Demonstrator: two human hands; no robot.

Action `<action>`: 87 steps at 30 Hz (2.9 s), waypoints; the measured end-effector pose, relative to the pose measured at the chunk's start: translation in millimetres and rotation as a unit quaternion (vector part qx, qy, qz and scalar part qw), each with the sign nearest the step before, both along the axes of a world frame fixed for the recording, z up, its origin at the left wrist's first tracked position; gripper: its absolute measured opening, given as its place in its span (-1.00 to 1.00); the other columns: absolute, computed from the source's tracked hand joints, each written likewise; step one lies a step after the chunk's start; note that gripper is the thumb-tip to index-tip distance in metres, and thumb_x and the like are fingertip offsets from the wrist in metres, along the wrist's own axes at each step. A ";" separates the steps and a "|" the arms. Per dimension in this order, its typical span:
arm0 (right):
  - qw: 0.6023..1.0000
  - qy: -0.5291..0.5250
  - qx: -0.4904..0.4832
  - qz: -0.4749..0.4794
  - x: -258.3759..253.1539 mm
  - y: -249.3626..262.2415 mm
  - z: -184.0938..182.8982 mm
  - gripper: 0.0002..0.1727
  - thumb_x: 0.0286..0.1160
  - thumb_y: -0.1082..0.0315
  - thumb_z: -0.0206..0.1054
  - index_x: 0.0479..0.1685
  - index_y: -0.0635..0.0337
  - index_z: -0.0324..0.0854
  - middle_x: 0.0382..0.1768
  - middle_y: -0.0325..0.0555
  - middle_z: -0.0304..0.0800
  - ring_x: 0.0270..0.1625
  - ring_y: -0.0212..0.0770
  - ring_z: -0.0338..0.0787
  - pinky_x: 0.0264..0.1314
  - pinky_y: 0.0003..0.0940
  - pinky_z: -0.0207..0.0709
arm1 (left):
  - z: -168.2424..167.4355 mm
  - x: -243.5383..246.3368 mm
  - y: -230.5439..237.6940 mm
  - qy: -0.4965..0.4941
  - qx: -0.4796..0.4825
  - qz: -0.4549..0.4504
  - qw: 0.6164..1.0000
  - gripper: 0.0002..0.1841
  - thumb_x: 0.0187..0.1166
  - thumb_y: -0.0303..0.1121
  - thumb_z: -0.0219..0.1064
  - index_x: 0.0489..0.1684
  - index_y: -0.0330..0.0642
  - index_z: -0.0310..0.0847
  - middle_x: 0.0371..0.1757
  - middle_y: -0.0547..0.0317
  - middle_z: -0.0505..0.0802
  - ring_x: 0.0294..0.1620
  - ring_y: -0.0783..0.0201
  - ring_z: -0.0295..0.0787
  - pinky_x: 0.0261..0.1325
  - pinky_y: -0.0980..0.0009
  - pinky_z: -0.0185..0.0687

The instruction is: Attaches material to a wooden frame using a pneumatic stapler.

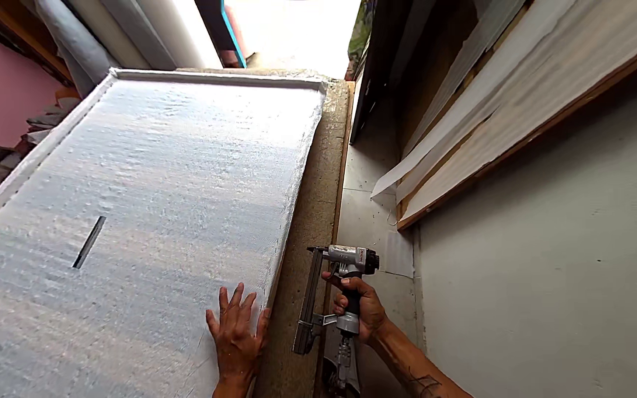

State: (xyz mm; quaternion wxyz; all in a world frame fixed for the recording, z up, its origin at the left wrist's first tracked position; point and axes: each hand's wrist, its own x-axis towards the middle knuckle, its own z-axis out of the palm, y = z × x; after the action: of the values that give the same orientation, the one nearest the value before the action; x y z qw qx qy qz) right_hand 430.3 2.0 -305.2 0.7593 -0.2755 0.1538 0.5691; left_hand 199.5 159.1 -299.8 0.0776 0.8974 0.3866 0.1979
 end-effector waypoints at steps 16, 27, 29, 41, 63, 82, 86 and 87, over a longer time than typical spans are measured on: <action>0.997 0.045 0.064 0.021 268.1 170.9 -28.5 -0.57 0.47 0.26 0.34 0.33 0.16 0.61 0.13 0.19 0.83 -0.60 -0.34 0.68 -0.50 -0.46 0.63 | -23.7 383.5 216.0 0.146 -0.015 -0.033 0.989 -0.34 0.78 0.14 -0.17 0.87 0.22 0.17 0.93 0.27 0.15 0.95 -0.12 -0.23 0.70 -0.56 -0.30; 0.992 0.078 0.020 0.095 316.6 212.1 -31.4 -0.64 0.42 0.28 0.33 0.18 0.21 0.61 -0.15 0.10 0.84 -0.65 -0.31 0.66 -0.54 -0.40 0.65 | -29.2 384.0 216.1 0.117 0.022 -0.031 0.992 -0.32 0.62 0.04 0.06 0.76 0.02 0.39 0.85 0.19 0.33 0.92 -0.13 -0.04 0.72 -0.52 -0.24; 0.994 0.063 0.030 0.088 325.3 208.0 -30.3 -0.59 0.43 0.29 0.34 0.26 0.20 0.59 0.01 0.15 0.84 -0.63 -0.32 0.67 -0.52 -0.42 0.65 | -27.4 383.8 216.6 0.118 0.023 -0.032 0.992 -0.32 0.63 0.07 0.04 0.76 0.04 0.39 0.85 0.19 0.35 0.91 -0.14 -0.02 0.71 -0.53 -0.22; 0.997 -0.022 0.065 -0.018 451.9 231.3 -10.6 -0.58 0.52 0.22 0.26 0.35 0.10 0.58 0.21 0.20 0.80 -0.63 -0.37 0.65 -0.55 -0.52 0.57 | -7.7 487.8 269.0 0.018 -0.019 -0.040 0.999 -0.43 0.69 0.12 0.07 0.30 -0.11 0.76 0.55 -0.01 0.70 0.78 -0.28 0.25 0.69 -0.49 -0.03; 0.984 -0.024 0.046 0.171 591.3 322.4 -41.4 -0.67 0.39 0.29 0.43 0.09 0.23 0.74 -0.17 0.11 0.88 -0.63 -0.32 0.69 -0.51 -0.41 0.66 | 23.9 664.6 373.5 0.054 -0.027 -0.149 0.987 -0.40 0.39 0.08 0.43 0.27 -0.19 0.66 0.40 -0.11 0.74 0.73 -0.26 0.31 0.72 -0.42 0.00; 0.824 -0.088 0.109 0.550 754.6 469.4 -41.1 -0.69 0.56 0.40 0.14 0.21 0.15 0.59 -0.05 0.07 0.87 -0.70 -0.39 0.66 -0.68 -0.50 0.62 | 43.7 753.7 460.5 0.332 -0.315 -0.003 0.889 -0.89 0.53 -0.29 0.47 -0.13 -0.02 0.86 -0.19 0.10 0.91 -0.07 0.00 0.82 0.08 -0.27 0.54; 0.800 -0.073 0.090 0.588 758.2 490.9 -37.9 -0.74 0.59 0.39 0.11 0.15 0.15 0.59 -0.11 0.05 0.85 -0.71 -0.39 0.65 -0.70 -0.50 0.60 | 28.6 713.7 438.3 0.049 -0.145 -0.042 0.987 -0.72 0.54 -0.44 0.37 0.19 -0.18 0.76 0.09 0.02 0.85 0.17 0.04 0.79 0.29 -0.05 0.67; 0.798 -0.061 0.088 0.593 758.9 493.4 -35.9 -0.72 0.60 0.39 0.09 0.18 0.15 0.59 -0.07 0.07 0.85 -0.70 -0.40 0.65 -0.69 -0.51 0.60 | 29.1 701.2 426.6 -0.002 -0.101 -0.040 0.994 -0.72 0.57 -0.39 0.33 0.18 -0.19 0.77 0.10 0.04 0.86 0.19 0.07 0.79 0.30 0.05 0.70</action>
State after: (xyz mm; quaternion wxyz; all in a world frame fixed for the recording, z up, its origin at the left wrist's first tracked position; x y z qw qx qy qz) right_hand 1189.2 495.4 -341.1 0.3021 -0.2786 -0.1371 0.9013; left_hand 900.7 585.7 -270.7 0.1761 0.8996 0.3678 0.1563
